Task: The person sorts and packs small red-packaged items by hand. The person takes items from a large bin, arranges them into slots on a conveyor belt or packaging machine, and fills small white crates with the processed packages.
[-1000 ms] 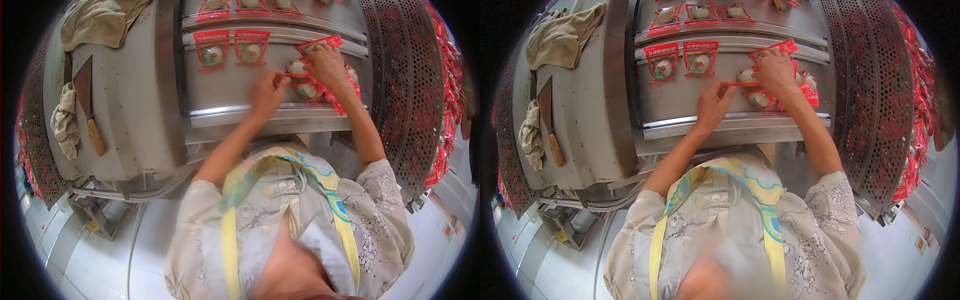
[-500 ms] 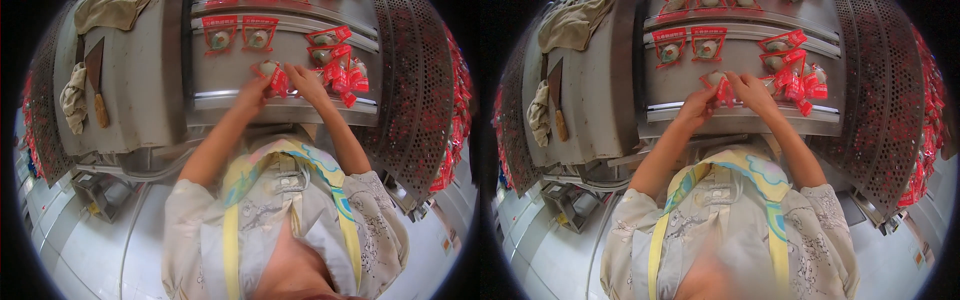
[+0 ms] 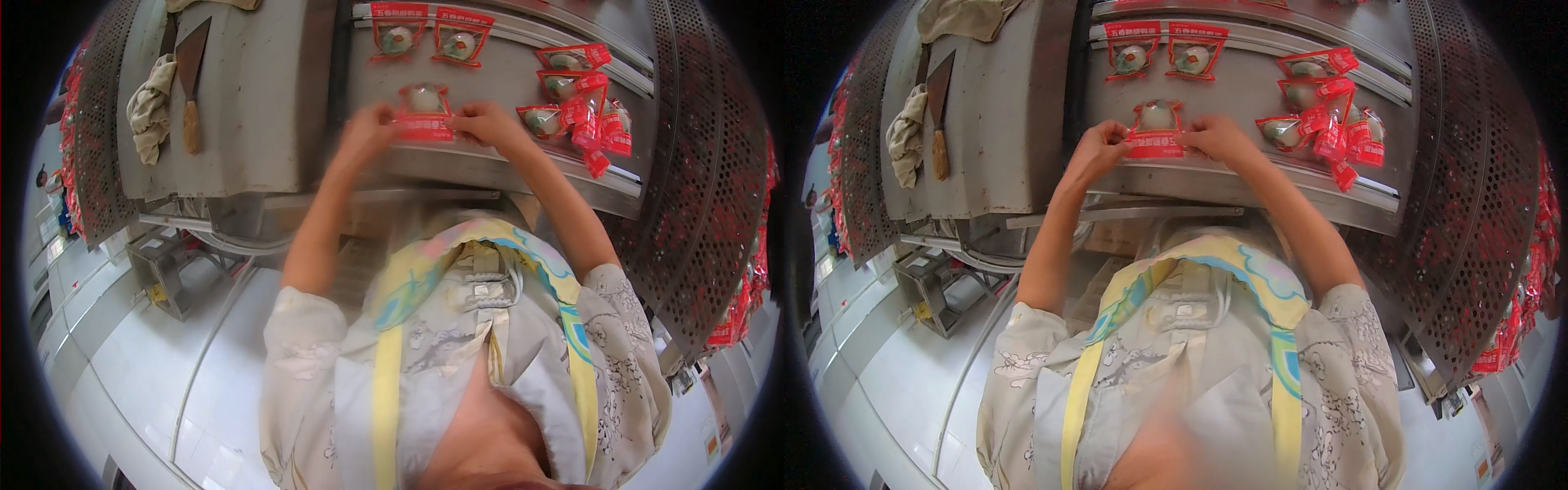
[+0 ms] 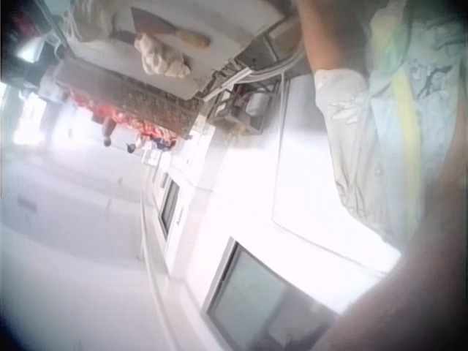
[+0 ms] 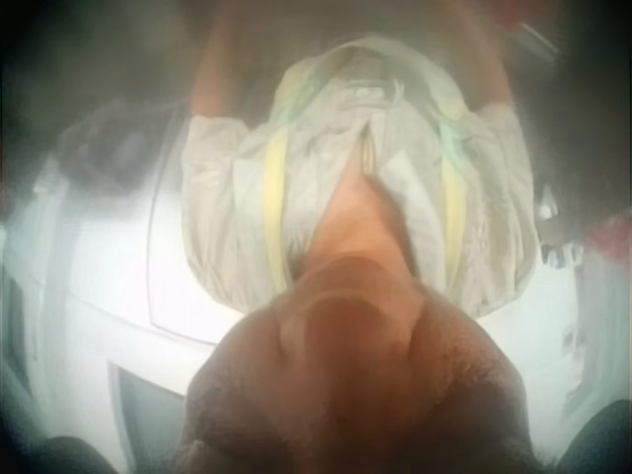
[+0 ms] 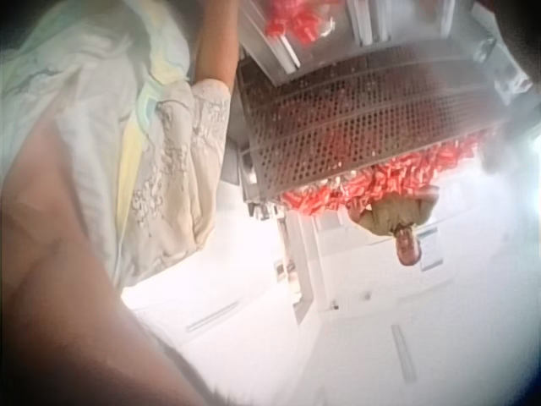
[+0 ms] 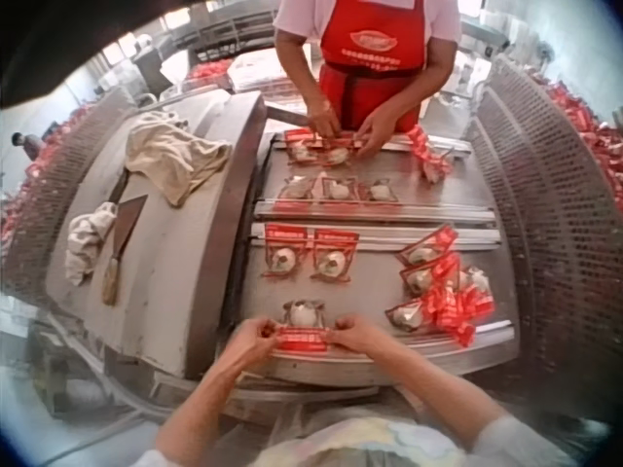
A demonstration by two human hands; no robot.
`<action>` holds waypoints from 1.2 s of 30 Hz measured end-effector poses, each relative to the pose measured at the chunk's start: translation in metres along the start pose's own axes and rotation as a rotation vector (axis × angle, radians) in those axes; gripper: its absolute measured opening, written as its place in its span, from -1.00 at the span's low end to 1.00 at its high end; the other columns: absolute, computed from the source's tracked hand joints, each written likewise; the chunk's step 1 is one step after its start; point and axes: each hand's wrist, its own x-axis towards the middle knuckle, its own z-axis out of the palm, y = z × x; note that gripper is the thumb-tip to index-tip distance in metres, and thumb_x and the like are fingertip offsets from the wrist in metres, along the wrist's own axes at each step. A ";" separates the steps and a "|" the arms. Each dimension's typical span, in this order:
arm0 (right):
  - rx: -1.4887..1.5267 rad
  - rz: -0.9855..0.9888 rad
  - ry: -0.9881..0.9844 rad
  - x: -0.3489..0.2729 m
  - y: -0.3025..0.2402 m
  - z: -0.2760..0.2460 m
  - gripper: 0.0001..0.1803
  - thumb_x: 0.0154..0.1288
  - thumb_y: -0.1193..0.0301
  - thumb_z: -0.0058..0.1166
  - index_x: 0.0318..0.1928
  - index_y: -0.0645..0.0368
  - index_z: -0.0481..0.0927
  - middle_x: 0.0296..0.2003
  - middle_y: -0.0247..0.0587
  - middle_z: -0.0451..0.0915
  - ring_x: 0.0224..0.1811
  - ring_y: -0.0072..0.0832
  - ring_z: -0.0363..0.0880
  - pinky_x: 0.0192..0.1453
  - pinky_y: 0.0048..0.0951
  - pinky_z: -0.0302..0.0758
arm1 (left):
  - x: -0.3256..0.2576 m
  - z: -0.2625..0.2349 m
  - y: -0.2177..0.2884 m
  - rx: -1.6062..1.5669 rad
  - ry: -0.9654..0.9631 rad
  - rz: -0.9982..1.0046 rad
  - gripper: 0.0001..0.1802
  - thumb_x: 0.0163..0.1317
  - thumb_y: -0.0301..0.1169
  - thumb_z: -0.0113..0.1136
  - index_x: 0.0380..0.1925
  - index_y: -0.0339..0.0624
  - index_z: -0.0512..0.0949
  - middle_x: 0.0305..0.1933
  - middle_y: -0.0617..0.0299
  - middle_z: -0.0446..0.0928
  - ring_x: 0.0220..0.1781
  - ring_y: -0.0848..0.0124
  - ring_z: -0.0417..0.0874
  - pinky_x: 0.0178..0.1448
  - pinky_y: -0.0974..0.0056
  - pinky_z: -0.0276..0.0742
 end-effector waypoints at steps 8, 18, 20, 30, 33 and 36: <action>-0.526 -0.298 0.265 0.037 -0.006 0.041 -0.68 0.02 0.12 0.16 -0.42 0.13 0.61 -0.43 -0.11 0.59 -0.32 -0.18 0.56 -0.22 -0.21 0.45 | -0.006 -0.005 -0.009 0.469 0.403 0.141 -0.78 0.04 -0.41 0.19 -0.28 -0.12 0.46 -0.34 0.12 0.56 -0.21 0.10 0.56 -0.15 0.09 0.43; -0.464 -0.172 0.047 0.048 -0.005 0.029 -0.70 -0.03 0.14 0.24 -0.36 0.09 0.67 -0.42 -0.18 0.63 -0.31 -0.32 0.60 -0.19 -0.30 0.49 | -0.004 -0.010 -0.001 0.281 0.360 0.017 -0.70 0.05 -0.28 0.17 -0.18 -0.07 0.47 -0.24 0.13 0.59 -0.14 0.10 0.58 -0.09 0.10 0.46; -0.381 -0.152 0.036 0.052 -0.003 0.027 -0.71 -0.02 0.15 0.24 -0.35 0.07 0.67 -0.41 -0.18 0.63 -0.31 -0.33 0.61 -0.19 -0.31 0.49 | -0.003 -0.009 0.003 0.406 0.334 -0.048 -0.72 0.06 -0.33 0.13 -0.18 -0.08 0.47 -0.26 0.09 0.59 -0.13 0.10 0.58 -0.08 0.08 0.47; -0.580 -0.382 0.319 0.009 -0.014 0.017 -0.72 0.04 0.19 0.16 -0.32 0.10 0.63 -0.31 -0.21 0.61 -0.17 -0.26 0.56 -0.09 -0.23 0.46 | -0.039 0.002 0.012 0.369 0.563 0.447 -0.68 -0.02 -0.36 0.24 -0.20 -0.10 0.50 -0.14 0.08 0.48 -0.03 0.09 0.44 0.02 0.10 0.40; -1.007 -0.809 0.687 -0.039 -0.012 -0.035 -0.75 0.02 0.25 0.14 -0.25 0.01 0.61 -0.16 -0.25 0.53 0.04 -0.22 0.41 0.03 -0.22 0.36 | -0.050 0.005 0.005 0.427 0.435 0.510 -0.68 -0.03 -0.41 0.27 -0.21 -0.10 0.51 -0.14 0.13 0.46 -0.05 0.13 0.44 0.00 0.13 0.39; -1.156 -0.525 0.905 -0.071 -0.016 -0.086 -0.75 -0.04 0.33 0.17 -0.26 0.02 0.61 -0.12 -0.24 0.49 0.12 -0.21 0.33 0.15 -0.18 0.27 | -0.050 0.007 -0.003 0.531 0.388 0.502 -0.82 0.01 -0.50 0.20 -0.31 -0.12 0.53 -0.27 0.18 0.48 -0.14 0.17 0.48 -0.12 0.17 0.43</action>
